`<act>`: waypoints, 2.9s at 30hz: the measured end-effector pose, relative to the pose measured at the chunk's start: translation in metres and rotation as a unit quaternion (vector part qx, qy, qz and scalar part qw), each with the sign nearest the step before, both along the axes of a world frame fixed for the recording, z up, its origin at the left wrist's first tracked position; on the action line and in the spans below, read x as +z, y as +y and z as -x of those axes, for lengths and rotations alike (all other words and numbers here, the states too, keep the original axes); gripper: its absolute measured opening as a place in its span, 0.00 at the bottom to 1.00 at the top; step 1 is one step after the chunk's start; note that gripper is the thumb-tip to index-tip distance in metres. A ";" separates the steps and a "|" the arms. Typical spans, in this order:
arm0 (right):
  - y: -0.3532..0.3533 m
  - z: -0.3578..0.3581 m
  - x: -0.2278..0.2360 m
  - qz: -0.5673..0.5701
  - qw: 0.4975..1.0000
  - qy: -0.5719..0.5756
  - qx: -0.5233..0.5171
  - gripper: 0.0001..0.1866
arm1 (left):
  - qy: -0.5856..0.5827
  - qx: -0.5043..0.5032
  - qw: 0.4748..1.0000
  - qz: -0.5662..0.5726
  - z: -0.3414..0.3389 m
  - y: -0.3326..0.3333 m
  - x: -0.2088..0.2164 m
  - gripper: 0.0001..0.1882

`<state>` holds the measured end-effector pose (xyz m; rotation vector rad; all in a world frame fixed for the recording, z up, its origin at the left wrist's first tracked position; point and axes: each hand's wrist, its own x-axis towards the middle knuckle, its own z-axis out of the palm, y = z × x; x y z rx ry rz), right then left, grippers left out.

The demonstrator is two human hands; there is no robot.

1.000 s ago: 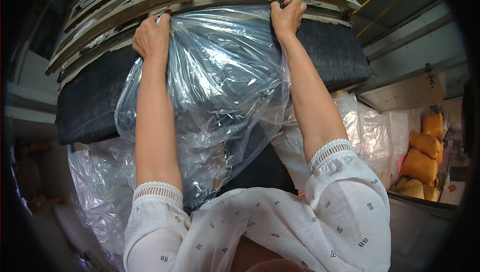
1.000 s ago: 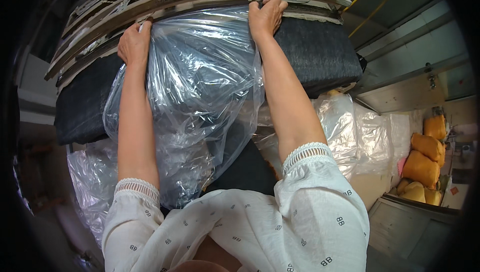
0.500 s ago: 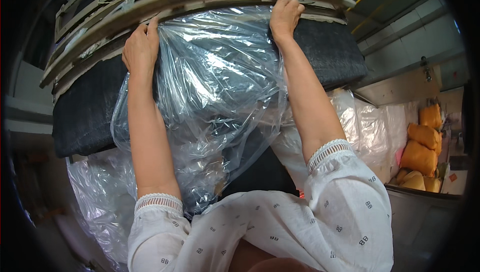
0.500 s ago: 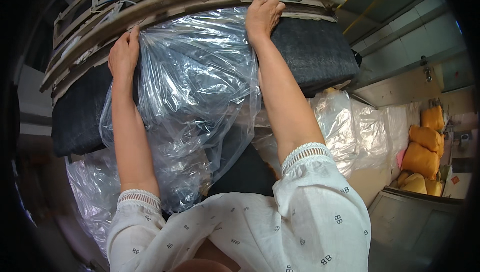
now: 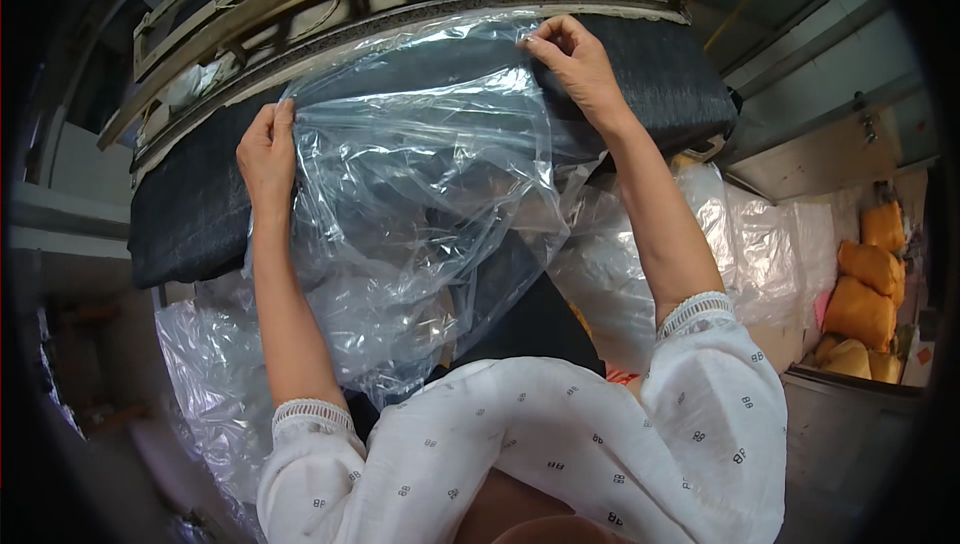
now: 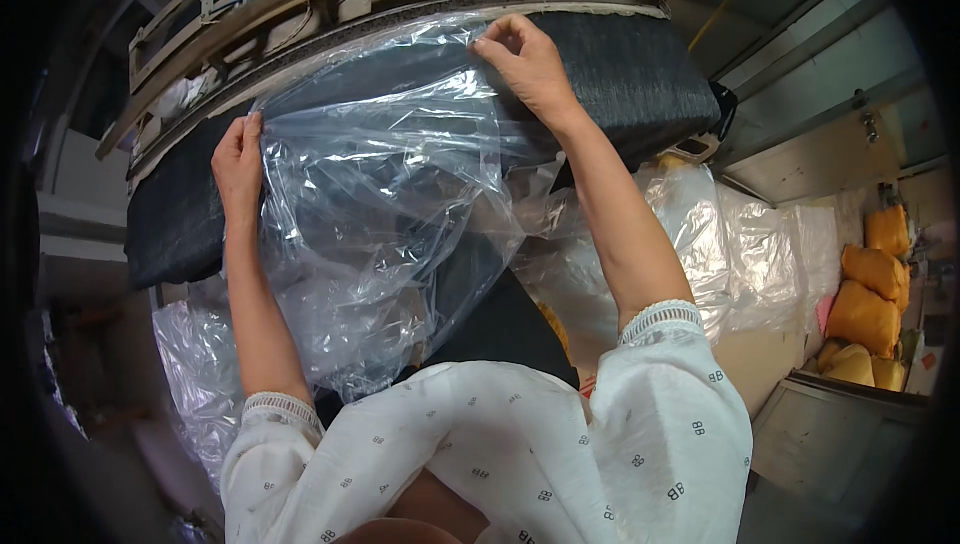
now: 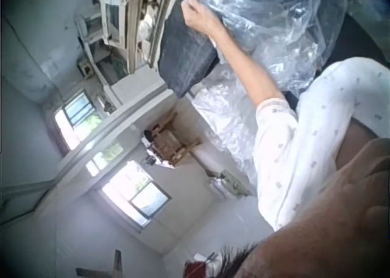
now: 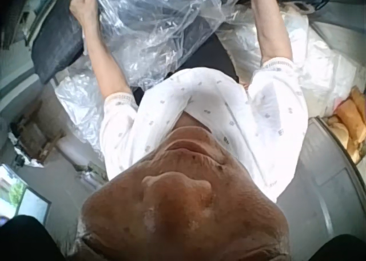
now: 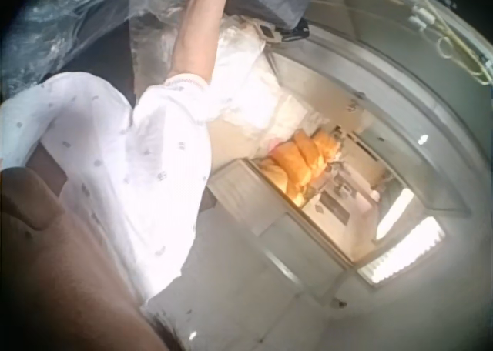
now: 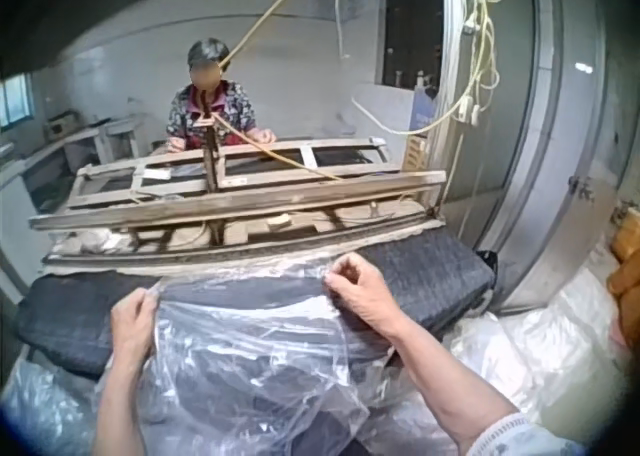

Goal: Wrapping a large dark foam or rubber object in clear plastic film and tucking the edges.

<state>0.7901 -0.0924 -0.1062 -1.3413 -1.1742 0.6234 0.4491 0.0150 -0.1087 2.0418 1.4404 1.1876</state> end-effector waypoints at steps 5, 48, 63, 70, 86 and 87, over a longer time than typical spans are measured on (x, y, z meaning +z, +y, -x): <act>-0.009 -0.014 -0.008 0.011 1.000 -0.016 0.015 0.08 | 0.051 -0.001 0.999 0.015 -0.003 -0.007 -0.003 0.17; 0.113 0.018 0.013 -0.056 0.882 -0.449 -0.128 0.11 | 0.047 -0.034 0.998 0.021 -0.011 -0.003 0.002 0.13; 0.031 -0.212 0.003 0.092 0.775 -0.519 -0.349 0.11 | 0.127 0.009 0.989 -0.081 0.138 -0.006 -0.017 0.08; 0.030 -0.234 -0.003 0.141 0.772 -0.498 -0.368 0.14 | 0.117 0.051 0.988 -0.092 0.153 -0.006 -0.023 0.10; 0.141 0.087 0.006 0.011 0.837 -0.527 -0.147 0.10 | 0.058 -0.021 0.956 -0.286 0.160 -0.005 -0.043 0.09; 0.149 0.110 0.006 -0.011 0.841 -0.526 -0.130 0.10 | 0.080 -0.020 0.949 -0.303 0.161 -0.004 -0.044 0.09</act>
